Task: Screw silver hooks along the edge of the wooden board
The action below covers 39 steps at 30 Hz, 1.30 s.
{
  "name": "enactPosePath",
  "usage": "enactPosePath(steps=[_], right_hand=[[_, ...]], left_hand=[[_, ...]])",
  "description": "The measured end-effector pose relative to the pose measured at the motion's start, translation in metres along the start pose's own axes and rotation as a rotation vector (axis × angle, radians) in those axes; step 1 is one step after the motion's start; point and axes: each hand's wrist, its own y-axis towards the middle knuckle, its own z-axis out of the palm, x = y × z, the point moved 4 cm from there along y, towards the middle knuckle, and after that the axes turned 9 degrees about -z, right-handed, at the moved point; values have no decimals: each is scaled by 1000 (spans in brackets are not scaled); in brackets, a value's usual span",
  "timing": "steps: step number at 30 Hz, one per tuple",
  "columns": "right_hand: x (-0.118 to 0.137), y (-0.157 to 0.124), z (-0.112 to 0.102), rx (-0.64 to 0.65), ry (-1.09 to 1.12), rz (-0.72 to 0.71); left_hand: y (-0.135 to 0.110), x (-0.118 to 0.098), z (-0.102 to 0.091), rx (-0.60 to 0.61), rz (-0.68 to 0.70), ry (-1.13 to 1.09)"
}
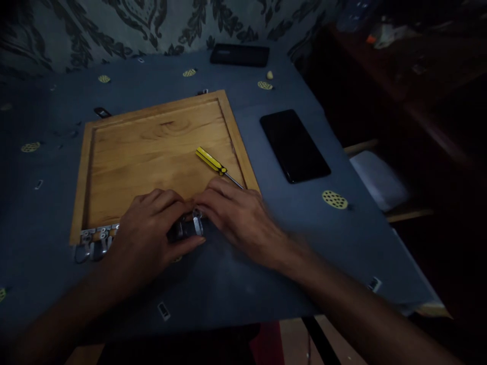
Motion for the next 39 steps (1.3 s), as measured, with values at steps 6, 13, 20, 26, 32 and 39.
enactPosePath(steps=[6, 13, 20, 26, 32, 39], right_hand=[[0, 0, -2, -34, 62, 22], [1, 0, 5, 55, -46, 21], [1, -1, 6, 94, -42, 2], [0, -5, 9, 131, -90, -24], [2, -4, 9, 146, -96, -57], [3, -2, 9, 130, -107, -64]], left_hand=[[0, 0, 0, 17, -10, 10], [0, 0, 0, 10, -7, 4], [-1, 1, -1, 23, -4, -11], [-1, 1, 0, 25, -16, -10], [0, 0, -1, 27, -13, -5], [0, 1, 0, 30, -26, 3]])
